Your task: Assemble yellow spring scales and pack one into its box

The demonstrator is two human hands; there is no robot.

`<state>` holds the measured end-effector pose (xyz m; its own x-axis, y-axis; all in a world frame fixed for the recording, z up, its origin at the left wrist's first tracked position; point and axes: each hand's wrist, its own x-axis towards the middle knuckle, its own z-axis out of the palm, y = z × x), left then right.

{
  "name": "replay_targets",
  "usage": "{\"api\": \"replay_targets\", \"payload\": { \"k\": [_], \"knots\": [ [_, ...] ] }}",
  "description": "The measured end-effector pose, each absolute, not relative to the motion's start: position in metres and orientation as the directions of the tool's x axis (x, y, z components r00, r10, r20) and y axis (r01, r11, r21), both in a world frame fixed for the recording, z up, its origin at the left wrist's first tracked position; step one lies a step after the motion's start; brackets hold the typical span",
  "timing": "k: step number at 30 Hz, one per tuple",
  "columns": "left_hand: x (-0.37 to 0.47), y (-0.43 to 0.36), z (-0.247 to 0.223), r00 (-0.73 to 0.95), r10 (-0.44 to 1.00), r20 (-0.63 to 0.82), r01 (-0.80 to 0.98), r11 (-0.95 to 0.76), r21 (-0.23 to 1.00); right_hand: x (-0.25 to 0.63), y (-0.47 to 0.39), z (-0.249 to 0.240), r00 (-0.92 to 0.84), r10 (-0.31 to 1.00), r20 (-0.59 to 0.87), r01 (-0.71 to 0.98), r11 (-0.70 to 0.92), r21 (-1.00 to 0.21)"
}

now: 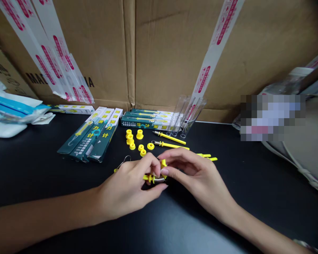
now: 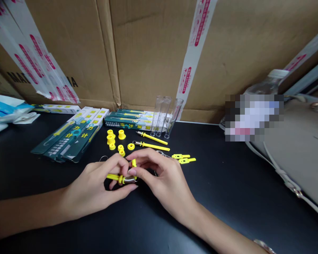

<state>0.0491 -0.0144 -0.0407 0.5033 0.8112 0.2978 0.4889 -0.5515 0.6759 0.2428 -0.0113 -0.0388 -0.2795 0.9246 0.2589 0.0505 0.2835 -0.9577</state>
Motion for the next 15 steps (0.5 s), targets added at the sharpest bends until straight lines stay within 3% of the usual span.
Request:
{"api": "replay_targets", "payload": {
  "k": [11, 15],
  "knots": [
    [0.0493, -0.01, -0.0458, 0.506, 0.83, 0.234, 0.451, -0.486, 0.749, 0.2422, -0.0083, -0.0342, -0.203, 0.976, 0.084, -0.049, 0.075, -0.996],
    [0.0487, -0.0101, -0.0442, 0.471, 0.858, 0.206, 0.468, -0.44, 0.766, 0.2406, -0.0088, -0.0317, -0.169, 0.98, 0.107, -0.069, 0.097, -0.993]
  ]
}}
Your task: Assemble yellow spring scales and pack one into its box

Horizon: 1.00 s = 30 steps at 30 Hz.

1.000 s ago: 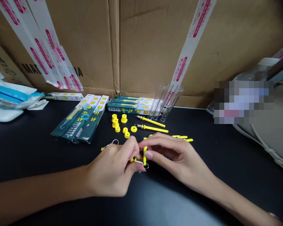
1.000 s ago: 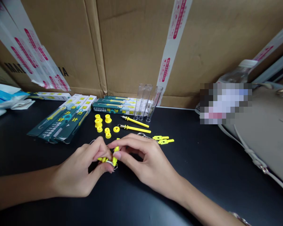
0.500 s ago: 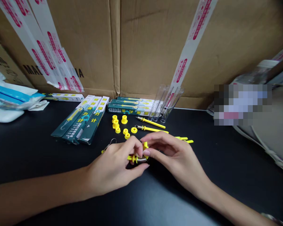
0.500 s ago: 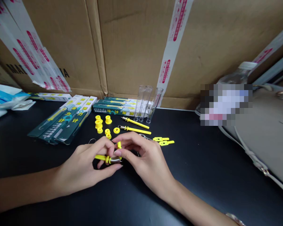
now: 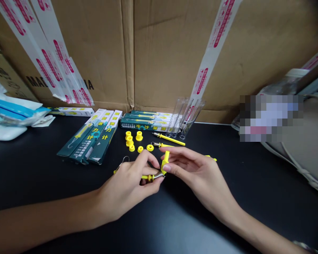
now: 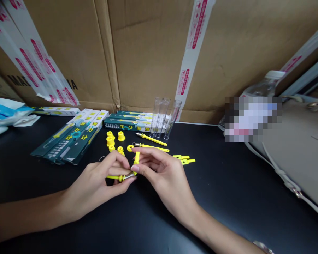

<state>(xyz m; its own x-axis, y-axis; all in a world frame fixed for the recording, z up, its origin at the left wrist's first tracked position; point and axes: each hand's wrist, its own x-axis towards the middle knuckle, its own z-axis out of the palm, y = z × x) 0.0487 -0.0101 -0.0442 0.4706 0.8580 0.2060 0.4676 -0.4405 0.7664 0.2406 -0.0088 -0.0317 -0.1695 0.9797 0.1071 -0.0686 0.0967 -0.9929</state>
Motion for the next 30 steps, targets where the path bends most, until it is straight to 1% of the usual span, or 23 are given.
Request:
{"api": "replay_targets", "payload": {
  "k": [3, 6, 11, 15, 20, 25, 27, 30],
  "knots": [
    [0.049, -0.01, -0.043, 0.43, 0.883, 0.189, 0.51, -0.411, 0.756, 0.241, -0.01, -0.03, -0.176, 0.98, 0.092, -0.076, 0.08, -0.994],
    [0.05, -0.009, -0.043, 0.431, 0.885, 0.176, 0.539, -0.409, 0.736, 0.242, -0.011, -0.029, -0.191, 0.978, 0.09, -0.08, 0.075, -0.994],
    [0.05, -0.008, -0.043, 0.431, 0.888, 0.162, 0.531, -0.395, 0.75, 0.246, -0.01, -0.03, -0.261, 0.958, 0.116, -0.058, 0.105, -0.993],
    [0.048, -0.008, -0.043, 0.428, 0.886, 0.176, 0.513, -0.399, 0.76, 0.249, -0.009, -0.032, -0.31, 0.939, 0.148, 0.001, 0.156, -0.988],
    [0.048, -0.009, -0.045, 0.397, 0.883, 0.252, 0.521, -0.443, 0.73, 0.248, -0.012, -0.035, -0.371, 0.915, 0.16, -0.028, 0.161, -0.987],
    [0.048, -0.01, -0.045, 0.384, 0.875, 0.295, 0.515, -0.468, 0.718, 0.248, -0.013, -0.038, -0.322, 0.919, 0.227, 0.065, 0.26, -0.963],
    [0.048, -0.01, -0.045, 0.378, 0.868, 0.323, 0.519, -0.487, 0.702, 0.249, -0.012, -0.038, -0.318, 0.916, 0.247, 0.078, 0.284, -0.956],
    [0.048, -0.01, -0.046, 0.413, 0.844, 0.342, 0.498, -0.523, 0.692, 0.252, -0.01, -0.037, -0.307, 0.915, 0.262, 0.079, 0.299, -0.951]
  ]
}}
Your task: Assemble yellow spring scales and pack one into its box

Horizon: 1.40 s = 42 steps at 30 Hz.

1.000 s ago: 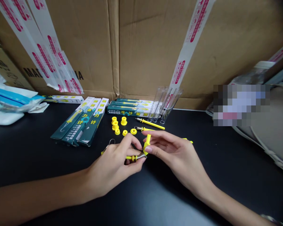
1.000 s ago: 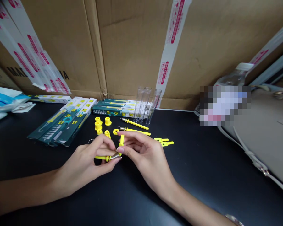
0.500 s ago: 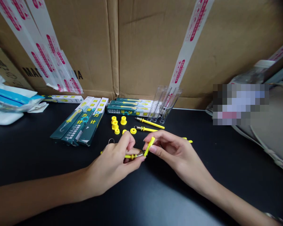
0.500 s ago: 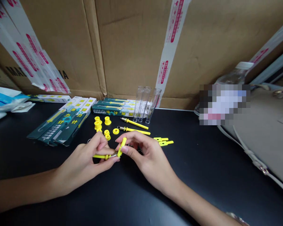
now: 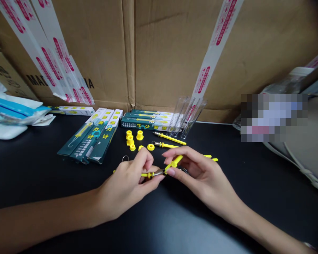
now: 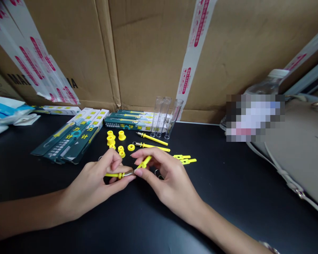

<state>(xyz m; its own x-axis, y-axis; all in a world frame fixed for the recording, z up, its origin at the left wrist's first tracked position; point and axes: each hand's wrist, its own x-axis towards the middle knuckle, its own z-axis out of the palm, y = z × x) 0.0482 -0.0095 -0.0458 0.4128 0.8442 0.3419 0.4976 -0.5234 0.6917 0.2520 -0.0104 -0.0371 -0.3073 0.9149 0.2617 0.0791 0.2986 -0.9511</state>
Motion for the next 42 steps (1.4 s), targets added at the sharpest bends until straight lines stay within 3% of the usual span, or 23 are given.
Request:
{"api": "replay_targets", "payload": {
  "k": [12, 18, 23, 26, 33, 38, 42],
  "knots": [
    [0.047, -0.009, -0.043, 0.428, 0.826, 0.366, 0.429, -0.542, 0.722, 0.261, -0.005, -0.035, -0.229, 0.934, 0.273, 0.149, 0.311, -0.939],
    [0.042, -0.009, -0.031, 0.585, 0.675, 0.449, 0.319, -0.701, 0.639, 0.262, -0.005, -0.034, -0.185, 0.951, 0.248, 0.194, 0.282, -0.94],
    [0.044, -0.009, -0.035, 0.487, 0.754, 0.44, 0.418, -0.644, 0.641, 0.267, -0.005, -0.036, -0.234, 0.869, 0.435, 0.479, 0.493, -0.727],
    [0.044, -0.007, -0.038, 0.443, 0.752, 0.488, 0.436, -0.657, 0.615, 0.269, -0.005, -0.036, -0.3, 0.795, 0.527, 0.527, 0.599, -0.603],
    [0.043, -0.002, -0.032, 0.354, 0.696, 0.625, 0.299, -0.717, 0.629, 0.267, -0.005, -0.034, -0.343, 0.781, 0.523, 0.519, 0.621, -0.588],
    [0.041, -0.01, -0.035, 0.345, 0.799, 0.493, 0.219, -0.579, 0.785, 0.267, -0.006, -0.036, -0.351, 0.776, 0.524, 0.517, 0.627, -0.583],
    [0.041, -0.009, -0.043, 0.324, 0.691, 0.646, 0.126, -0.708, 0.695, 0.267, -0.006, -0.037, -0.354, 0.778, 0.519, 0.514, 0.626, -0.587]
  ]
}}
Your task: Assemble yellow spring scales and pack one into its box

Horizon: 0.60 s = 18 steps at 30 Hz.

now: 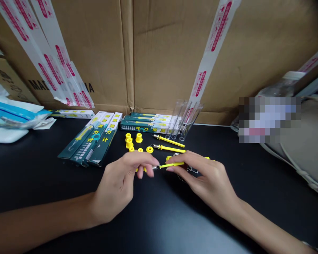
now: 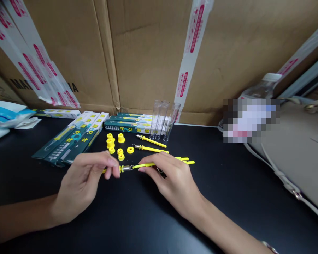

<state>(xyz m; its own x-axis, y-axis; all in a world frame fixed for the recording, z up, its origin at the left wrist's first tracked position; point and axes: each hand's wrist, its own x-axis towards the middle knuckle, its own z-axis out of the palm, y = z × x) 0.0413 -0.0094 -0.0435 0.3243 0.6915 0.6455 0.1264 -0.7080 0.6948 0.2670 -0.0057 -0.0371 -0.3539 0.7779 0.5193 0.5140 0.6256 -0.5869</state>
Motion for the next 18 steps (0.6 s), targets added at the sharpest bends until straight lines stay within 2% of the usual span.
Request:
{"api": "replay_targets", "payload": {
  "k": [3, 6, 8, 11, 15, 18],
  "knots": [
    [0.043, -0.006, -0.041, 0.376, 0.623, 0.686, 0.192, -0.776, 0.601, 0.266, -0.005, -0.037, -0.35, 0.777, 0.524, 0.51, 0.627, -0.589],
    [0.043, -0.007, -0.033, 0.402, 0.662, 0.632, 0.279, -0.746, 0.604, 0.266, -0.005, -0.035, -0.345, 0.779, 0.523, 0.501, 0.624, -0.6],
    [0.043, -0.009, -0.029, 0.468, 0.655, 0.592, 0.264, -0.744, 0.614, 0.266, -0.006, -0.034, -0.323, 0.793, 0.517, 0.498, 0.607, -0.62],
    [0.041, -0.011, -0.029, 0.503, 0.626, 0.596, 0.274, -0.77, 0.577, 0.266, -0.006, -0.032, -0.256, 0.853, 0.454, 0.477, 0.521, -0.708],
    [0.042, -0.01, -0.033, 0.494, 0.58, 0.648, 0.324, -0.814, 0.482, 0.264, -0.004, -0.03, -0.19, 0.944, 0.27, 0.28, 0.316, -0.907],
    [0.044, -0.008, -0.035, 0.445, 0.593, 0.671, 0.376, -0.804, 0.461, 0.262, -0.004, -0.028, -0.189, 0.969, 0.157, 0.118, 0.181, -0.976]
  ]
}}
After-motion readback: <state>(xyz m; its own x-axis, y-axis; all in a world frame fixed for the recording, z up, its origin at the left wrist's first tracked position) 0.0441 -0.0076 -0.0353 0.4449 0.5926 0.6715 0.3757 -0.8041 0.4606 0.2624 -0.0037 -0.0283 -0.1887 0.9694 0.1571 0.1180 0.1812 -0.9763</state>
